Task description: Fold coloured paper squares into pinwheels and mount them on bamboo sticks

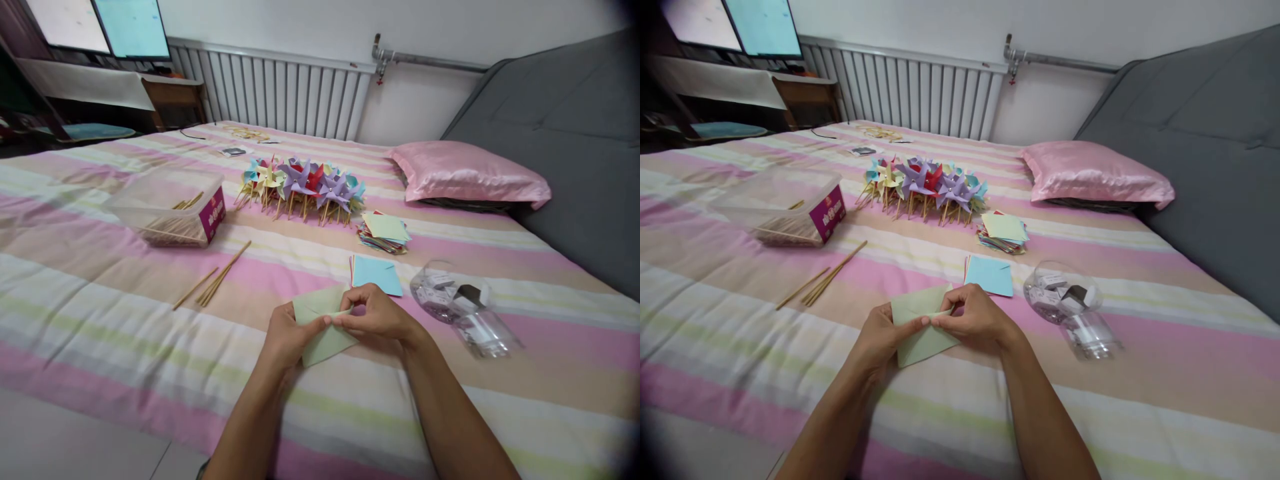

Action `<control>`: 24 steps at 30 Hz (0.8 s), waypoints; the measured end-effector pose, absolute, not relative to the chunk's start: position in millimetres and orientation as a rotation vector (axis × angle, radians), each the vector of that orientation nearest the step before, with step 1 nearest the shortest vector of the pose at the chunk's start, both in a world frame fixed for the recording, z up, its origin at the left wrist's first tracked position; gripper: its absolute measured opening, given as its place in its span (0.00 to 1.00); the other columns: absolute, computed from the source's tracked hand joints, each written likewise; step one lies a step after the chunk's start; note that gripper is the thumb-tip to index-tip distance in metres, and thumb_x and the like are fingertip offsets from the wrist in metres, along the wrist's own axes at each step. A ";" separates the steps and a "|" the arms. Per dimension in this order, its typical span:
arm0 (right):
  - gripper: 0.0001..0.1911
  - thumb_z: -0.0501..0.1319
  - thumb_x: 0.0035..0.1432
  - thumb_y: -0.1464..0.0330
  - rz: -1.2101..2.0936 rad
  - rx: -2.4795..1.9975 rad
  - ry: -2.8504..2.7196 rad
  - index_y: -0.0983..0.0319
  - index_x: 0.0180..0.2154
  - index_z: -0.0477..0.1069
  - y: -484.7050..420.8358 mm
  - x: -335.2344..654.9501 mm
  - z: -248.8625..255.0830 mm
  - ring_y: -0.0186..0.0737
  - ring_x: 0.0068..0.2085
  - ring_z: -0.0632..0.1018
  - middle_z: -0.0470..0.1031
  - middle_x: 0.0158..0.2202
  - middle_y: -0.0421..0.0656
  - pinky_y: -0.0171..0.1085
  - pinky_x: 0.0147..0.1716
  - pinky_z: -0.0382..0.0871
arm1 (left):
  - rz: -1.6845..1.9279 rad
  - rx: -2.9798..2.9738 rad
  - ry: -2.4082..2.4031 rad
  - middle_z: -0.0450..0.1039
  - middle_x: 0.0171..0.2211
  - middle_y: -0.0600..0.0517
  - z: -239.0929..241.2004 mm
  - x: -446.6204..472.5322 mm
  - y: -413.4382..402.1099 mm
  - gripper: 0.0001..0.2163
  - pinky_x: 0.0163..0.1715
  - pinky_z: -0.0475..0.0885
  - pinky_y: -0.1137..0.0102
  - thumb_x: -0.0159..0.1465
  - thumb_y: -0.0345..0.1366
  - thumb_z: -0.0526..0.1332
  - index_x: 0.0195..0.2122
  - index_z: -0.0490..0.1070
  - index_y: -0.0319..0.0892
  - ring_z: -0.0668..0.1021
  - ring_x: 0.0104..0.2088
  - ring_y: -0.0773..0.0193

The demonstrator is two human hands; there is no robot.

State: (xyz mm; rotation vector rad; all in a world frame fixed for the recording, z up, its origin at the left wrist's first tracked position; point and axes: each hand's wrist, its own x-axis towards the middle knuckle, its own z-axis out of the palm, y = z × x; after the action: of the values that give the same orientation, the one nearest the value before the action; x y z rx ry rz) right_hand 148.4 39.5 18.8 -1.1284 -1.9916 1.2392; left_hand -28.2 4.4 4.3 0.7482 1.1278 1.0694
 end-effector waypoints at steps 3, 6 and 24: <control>0.10 0.64 0.49 0.68 1.223 -1.129 -2.012 0.64 0.19 0.69 40.4 149.6 17.5 0.30 0.24 0.67 0.68 0.20 0.38 0.30 0.24 0.59 | 1.071 0.721 1.100 0.79 0.30 0.43 4.9 -27.9 3.5 0.18 0.29 0.73 0.67 0.38 0.34 0.74 0.31 0.77 0.33 0.78 0.27 0.60; 0.10 0.64 0.49 0.68 1.215 -1.130 -2.022 0.64 0.20 0.69 40.1 150.0 16.4 0.31 0.24 0.68 0.68 0.20 0.38 0.30 0.24 0.59 | 1.075 0.723 1.107 0.79 0.29 0.43 4.9 -27.4 3.2 0.17 0.28 0.72 0.67 0.39 0.35 0.74 0.30 0.77 0.33 0.78 0.26 0.59; 0.26 0.68 0.50 0.64 1.260 -0.940 -1.682 0.59 0.50 0.63 38.1 134.1 16.2 0.34 0.31 0.75 0.73 0.32 0.39 0.35 0.34 0.70 | 1.332 0.558 1.151 0.80 0.30 0.42 12.0 -22.9 2.2 0.20 0.29 0.72 0.67 0.40 0.34 0.74 0.34 0.77 0.32 0.79 0.26 0.59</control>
State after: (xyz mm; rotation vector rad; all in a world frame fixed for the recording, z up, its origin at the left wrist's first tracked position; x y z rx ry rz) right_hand 134.1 38.1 16.2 -0.9398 -1.6820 1.2596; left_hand -22.9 2.2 12.0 0.5582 1.1514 1.3316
